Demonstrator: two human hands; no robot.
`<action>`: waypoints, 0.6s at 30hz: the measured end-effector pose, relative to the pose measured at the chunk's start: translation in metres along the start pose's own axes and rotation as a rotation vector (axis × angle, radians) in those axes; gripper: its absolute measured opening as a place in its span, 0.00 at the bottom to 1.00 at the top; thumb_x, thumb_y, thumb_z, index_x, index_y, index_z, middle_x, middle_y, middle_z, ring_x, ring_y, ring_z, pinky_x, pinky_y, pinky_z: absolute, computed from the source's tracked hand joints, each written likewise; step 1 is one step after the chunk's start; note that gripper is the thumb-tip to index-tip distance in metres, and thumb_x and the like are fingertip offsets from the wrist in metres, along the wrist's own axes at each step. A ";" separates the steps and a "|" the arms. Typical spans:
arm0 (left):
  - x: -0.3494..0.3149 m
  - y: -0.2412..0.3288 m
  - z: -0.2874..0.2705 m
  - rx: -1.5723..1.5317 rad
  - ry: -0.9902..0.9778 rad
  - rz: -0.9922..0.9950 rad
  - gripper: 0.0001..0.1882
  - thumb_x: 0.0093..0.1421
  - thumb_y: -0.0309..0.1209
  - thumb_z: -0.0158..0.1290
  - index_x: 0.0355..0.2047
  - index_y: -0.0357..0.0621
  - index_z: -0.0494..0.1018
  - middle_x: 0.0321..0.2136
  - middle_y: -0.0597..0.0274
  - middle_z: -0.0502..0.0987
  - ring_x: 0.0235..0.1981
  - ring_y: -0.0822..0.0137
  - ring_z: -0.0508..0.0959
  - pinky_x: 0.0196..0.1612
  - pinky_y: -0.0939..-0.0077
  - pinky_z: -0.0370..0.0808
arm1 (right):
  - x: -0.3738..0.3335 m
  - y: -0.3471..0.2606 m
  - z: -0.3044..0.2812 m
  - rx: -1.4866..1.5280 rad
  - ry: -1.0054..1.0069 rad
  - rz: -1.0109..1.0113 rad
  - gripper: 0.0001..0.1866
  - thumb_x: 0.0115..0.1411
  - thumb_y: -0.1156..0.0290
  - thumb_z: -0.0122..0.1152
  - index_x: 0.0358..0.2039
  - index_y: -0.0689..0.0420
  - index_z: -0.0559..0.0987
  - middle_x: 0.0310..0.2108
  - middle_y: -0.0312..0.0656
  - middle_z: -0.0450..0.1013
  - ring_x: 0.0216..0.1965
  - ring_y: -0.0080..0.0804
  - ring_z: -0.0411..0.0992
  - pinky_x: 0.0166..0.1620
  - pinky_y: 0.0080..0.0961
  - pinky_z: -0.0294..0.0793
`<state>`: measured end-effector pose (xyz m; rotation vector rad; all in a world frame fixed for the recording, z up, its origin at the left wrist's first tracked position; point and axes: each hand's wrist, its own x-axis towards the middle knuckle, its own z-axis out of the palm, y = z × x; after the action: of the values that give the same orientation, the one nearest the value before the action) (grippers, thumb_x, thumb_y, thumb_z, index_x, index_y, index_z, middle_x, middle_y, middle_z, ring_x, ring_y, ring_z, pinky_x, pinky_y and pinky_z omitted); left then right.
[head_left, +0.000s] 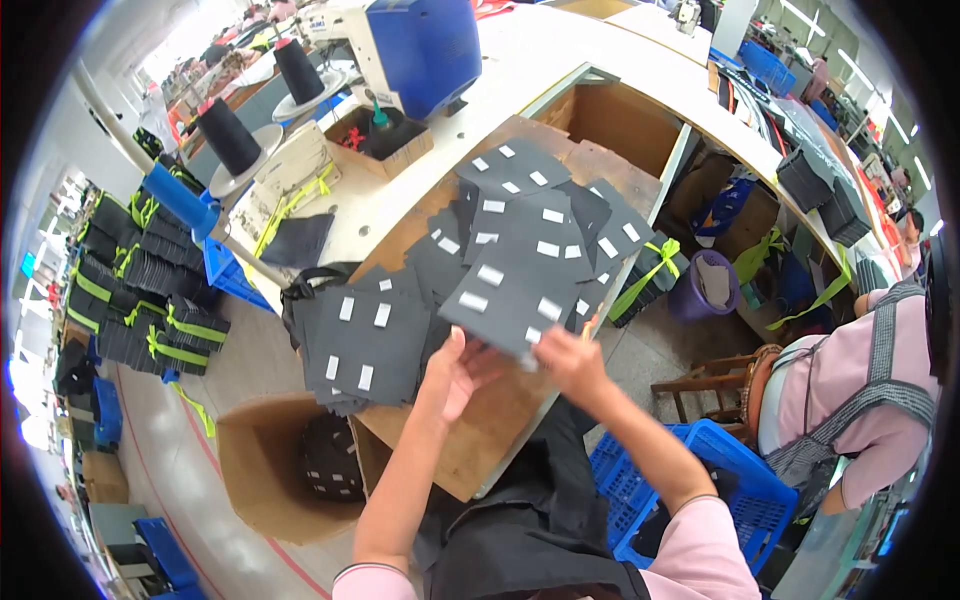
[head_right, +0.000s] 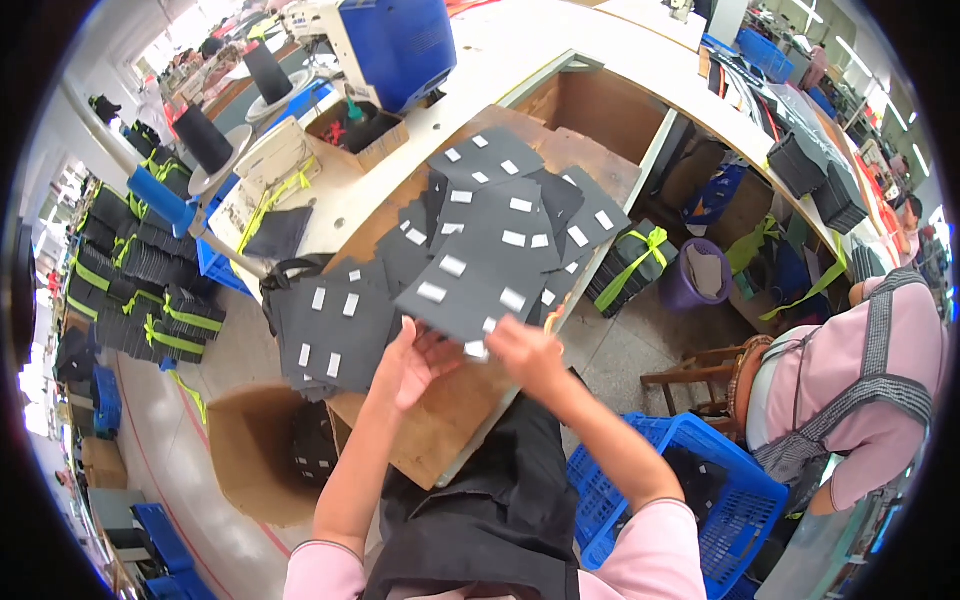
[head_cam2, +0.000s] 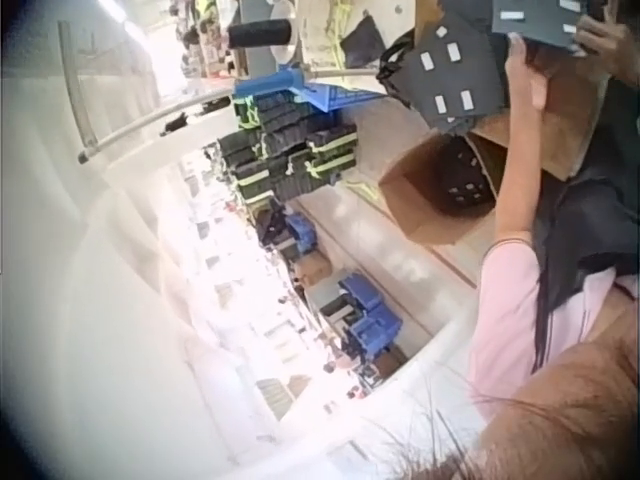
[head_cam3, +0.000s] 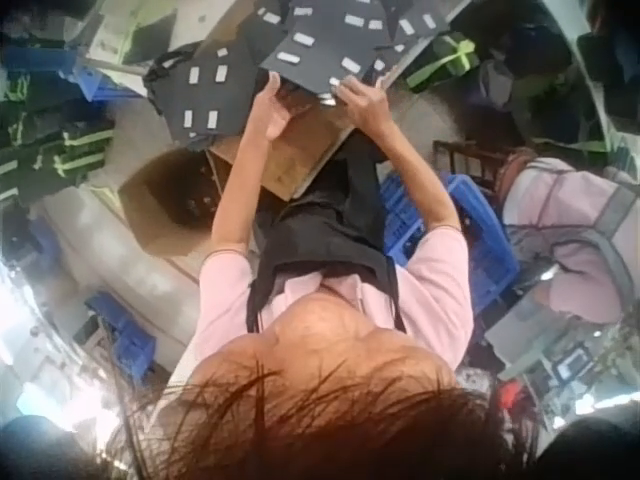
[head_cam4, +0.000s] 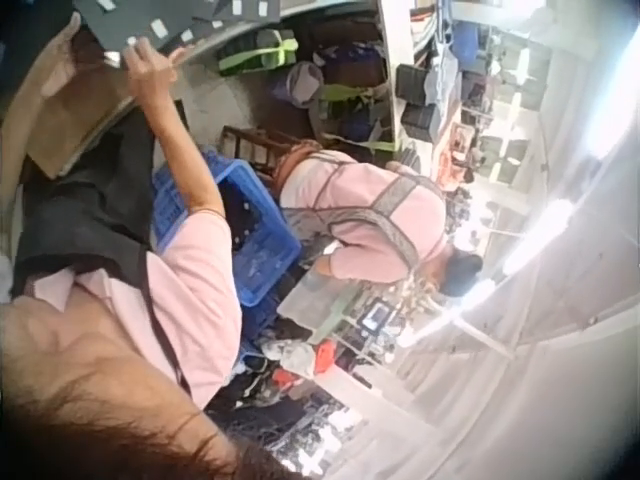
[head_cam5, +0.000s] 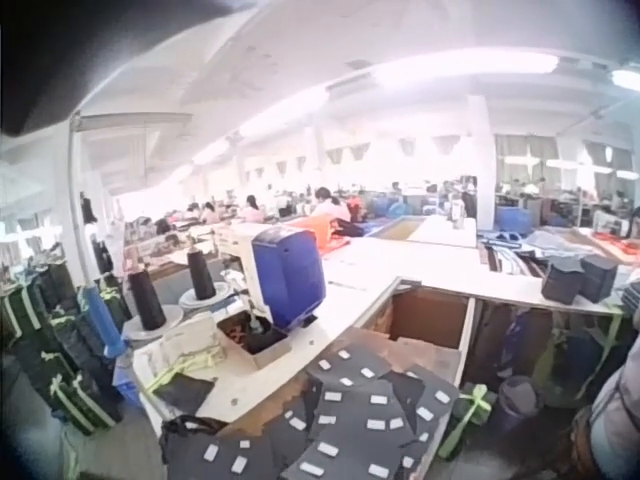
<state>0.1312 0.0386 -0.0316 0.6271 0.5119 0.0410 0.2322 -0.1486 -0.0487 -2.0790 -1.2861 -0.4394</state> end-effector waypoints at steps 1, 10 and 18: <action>0.001 -0.003 0.000 -0.087 0.019 0.003 0.28 0.56 0.40 0.57 0.51 0.35 0.64 0.46 0.53 0.71 0.44 0.61 0.74 0.45 0.66 0.73 | -0.017 -0.025 -0.001 0.042 -0.020 -0.051 0.05 0.46 0.74 0.57 0.25 0.53 0.72 0.21 0.37 0.64 0.19 0.30 0.70 0.24 0.27 0.71; -0.079 -0.017 0.006 0.415 0.006 -0.006 0.12 0.55 0.30 0.58 0.36 0.34 0.74 0.31 0.62 0.77 0.31 0.73 0.76 0.36 0.78 0.73 | -0.036 -0.112 -0.046 0.538 -0.033 0.407 0.12 0.47 0.74 0.65 0.33 0.58 0.73 0.23 0.39 0.68 0.21 0.34 0.71 0.25 0.25 0.70; -0.106 -0.020 0.010 0.434 0.055 -0.016 0.12 0.58 0.34 0.55 0.33 0.36 0.73 0.27 0.64 0.76 0.26 0.78 0.74 0.29 0.84 0.71 | -0.037 -0.112 -0.064 0.274 -0.060 0.335 0.16 0.46 0.71 0.66 0.37 0.55 0.73 0.31 0.42 0.67 0.24 0.38 0.71 0.25 0.29 0.70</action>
<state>0.0406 -0.0032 0.0117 1.0484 0.5843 -0.0709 0.1189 -0.1816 0.0158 -2.0295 -0.9434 -0.0485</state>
